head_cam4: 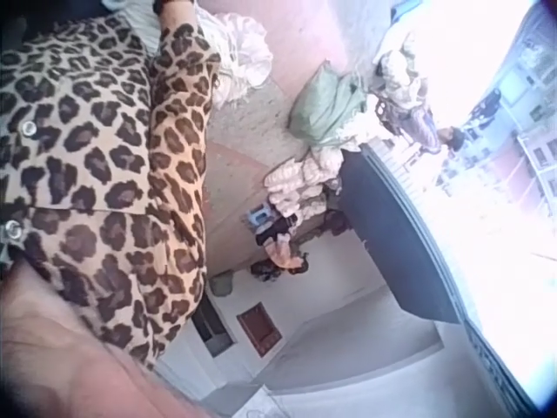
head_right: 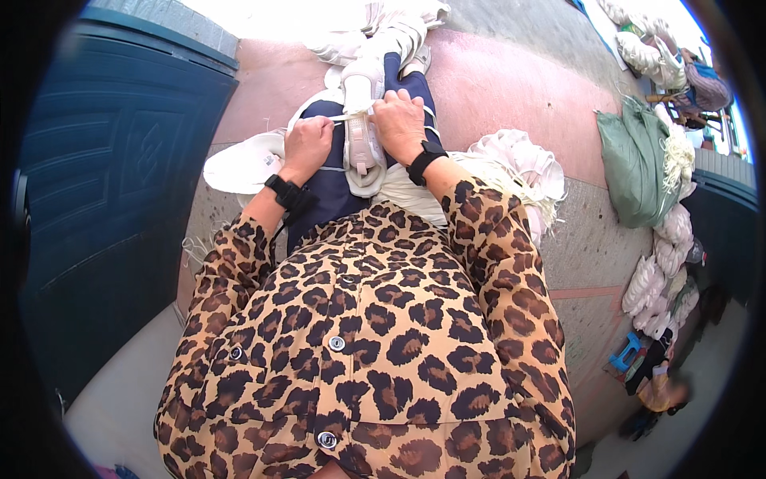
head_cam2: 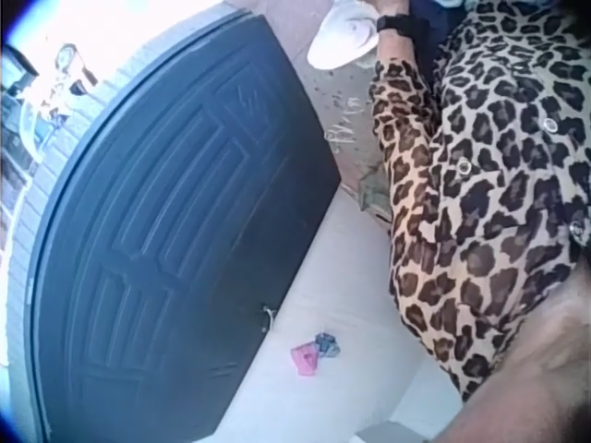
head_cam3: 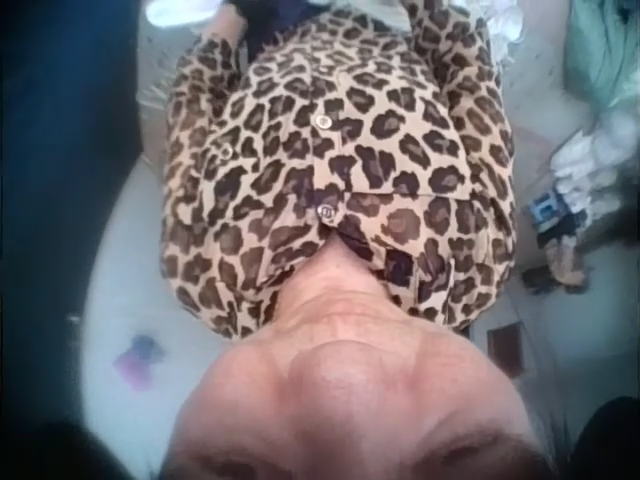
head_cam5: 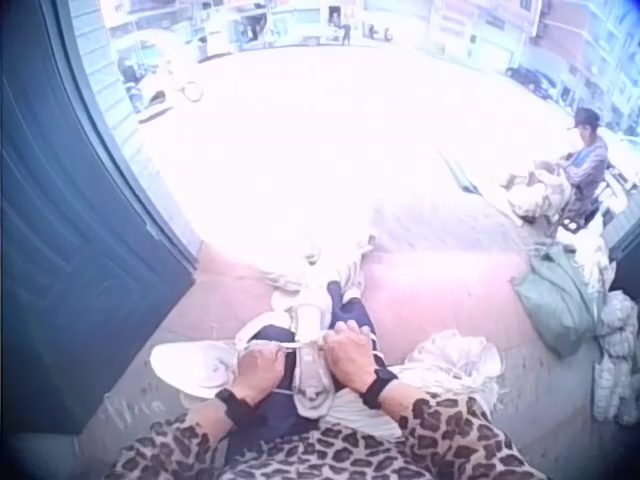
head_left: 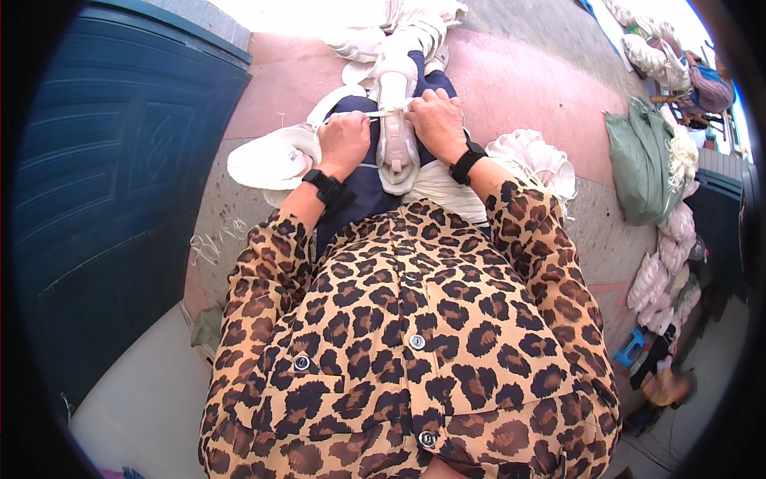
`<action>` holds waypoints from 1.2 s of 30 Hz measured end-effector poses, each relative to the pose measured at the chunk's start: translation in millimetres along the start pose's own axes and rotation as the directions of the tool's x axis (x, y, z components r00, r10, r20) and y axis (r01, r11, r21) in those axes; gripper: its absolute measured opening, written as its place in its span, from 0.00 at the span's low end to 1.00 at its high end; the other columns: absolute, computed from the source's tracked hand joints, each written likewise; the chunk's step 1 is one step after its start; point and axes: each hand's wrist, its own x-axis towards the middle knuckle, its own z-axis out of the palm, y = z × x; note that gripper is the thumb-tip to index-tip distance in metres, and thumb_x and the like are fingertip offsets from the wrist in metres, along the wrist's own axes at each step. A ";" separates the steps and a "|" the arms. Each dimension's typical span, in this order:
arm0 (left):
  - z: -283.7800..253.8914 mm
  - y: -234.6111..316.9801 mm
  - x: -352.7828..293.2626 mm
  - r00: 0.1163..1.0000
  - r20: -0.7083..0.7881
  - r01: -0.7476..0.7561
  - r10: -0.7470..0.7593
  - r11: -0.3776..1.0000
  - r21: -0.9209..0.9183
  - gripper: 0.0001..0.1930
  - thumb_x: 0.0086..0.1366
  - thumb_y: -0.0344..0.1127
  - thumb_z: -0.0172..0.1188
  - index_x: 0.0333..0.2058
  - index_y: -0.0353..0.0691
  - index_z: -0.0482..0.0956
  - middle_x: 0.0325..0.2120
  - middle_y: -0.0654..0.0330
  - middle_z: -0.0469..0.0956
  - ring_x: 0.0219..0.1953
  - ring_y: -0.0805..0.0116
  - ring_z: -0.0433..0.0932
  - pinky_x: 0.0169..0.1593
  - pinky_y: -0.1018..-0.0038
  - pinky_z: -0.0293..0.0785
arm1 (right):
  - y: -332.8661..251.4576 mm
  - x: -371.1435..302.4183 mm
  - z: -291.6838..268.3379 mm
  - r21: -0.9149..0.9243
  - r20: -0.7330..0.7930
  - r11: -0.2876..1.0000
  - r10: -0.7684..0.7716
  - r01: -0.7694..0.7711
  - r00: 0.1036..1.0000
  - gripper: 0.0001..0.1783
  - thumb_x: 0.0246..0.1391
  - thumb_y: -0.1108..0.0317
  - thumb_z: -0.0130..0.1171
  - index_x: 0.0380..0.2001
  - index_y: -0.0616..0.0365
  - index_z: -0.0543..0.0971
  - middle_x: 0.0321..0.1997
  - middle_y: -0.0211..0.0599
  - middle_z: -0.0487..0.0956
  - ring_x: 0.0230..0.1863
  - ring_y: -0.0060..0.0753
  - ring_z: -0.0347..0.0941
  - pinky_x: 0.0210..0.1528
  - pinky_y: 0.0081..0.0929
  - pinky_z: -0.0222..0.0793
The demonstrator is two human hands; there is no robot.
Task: The recorder is sitting on the ground and lacing together white shoe components using long white cords.
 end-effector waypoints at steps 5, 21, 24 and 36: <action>8.6 2.0 10.0 0.999 -0.021 -0.026 0.026 0.999 -0.025 0.09 0.56 0.37 0.51 0.25 0.41 0.78 0.22 0.53 0.76 0.31 0.53 0.73 0.37 0.60 0.69 | -1.1 -1.8 -0.5 -0.022 0.049 1.000 0.003 -0.002 0.999 0.11 0.45 0.59 0.54 0.20 0.53 0.78 0.27 0.32 0.73 0.36 0.33 0.67 0.38 0.34 0.58; 2.4 26.3 2.4 0.990 -0.065 -0.103 0.122 0.966 0.236 0.12 0.51 0.45 0.57 0.23 0.42 0.79 0.21 0.63 0.76 0.33 0.64 0.70 0.34 0.65 0.59 | 0.7 -4.7 -1.8 0.089 0.201 0.996 -0.016 -0.002 0.979 0.20 0.49 0.54 0.51 0.22 0.61 0.78 0.31 0.45 0.75 0.37 0.44 0.70 0.40 0.40 0.60; 2.8 31.8 -6.9 0.990 -0.047 -0.119 0.136 0.959 0.257 0.11 0.52 0.42 0.55 0.25 0.40 0.78 0.25 0.62 0.76 0.37 0.64 0.68 0.36 0.64 0.57 | 6.2 -3.5 4.9 0.179 0.255 0.981 0.030 -0.078 0.966 0.17 0.49 0.57 0.49 0.24 0.62 0.78 0.32 0.48 0.75 0.39 0.45 0.70 0.41 0.43 0.62; 12.9 31.8 -8.1 0.983 -0.171 -0.052 0.072 0.992 0.116 0.11 0.52 0.36 0.54 0.34 0.38 0.75 0.34 0.60 0.74 0.41 0.61 0.67 0.42 0.64 0.63 | 17.0 -9.0 19.8 0.344 0.171 0.937 0.007 -0.066 0.985 0.12 0.42 0.68 0.46 0.26 0.63 0.76 0.33 0.49 0.74 0.40 0.48 0.69 0.41 0.43 0.64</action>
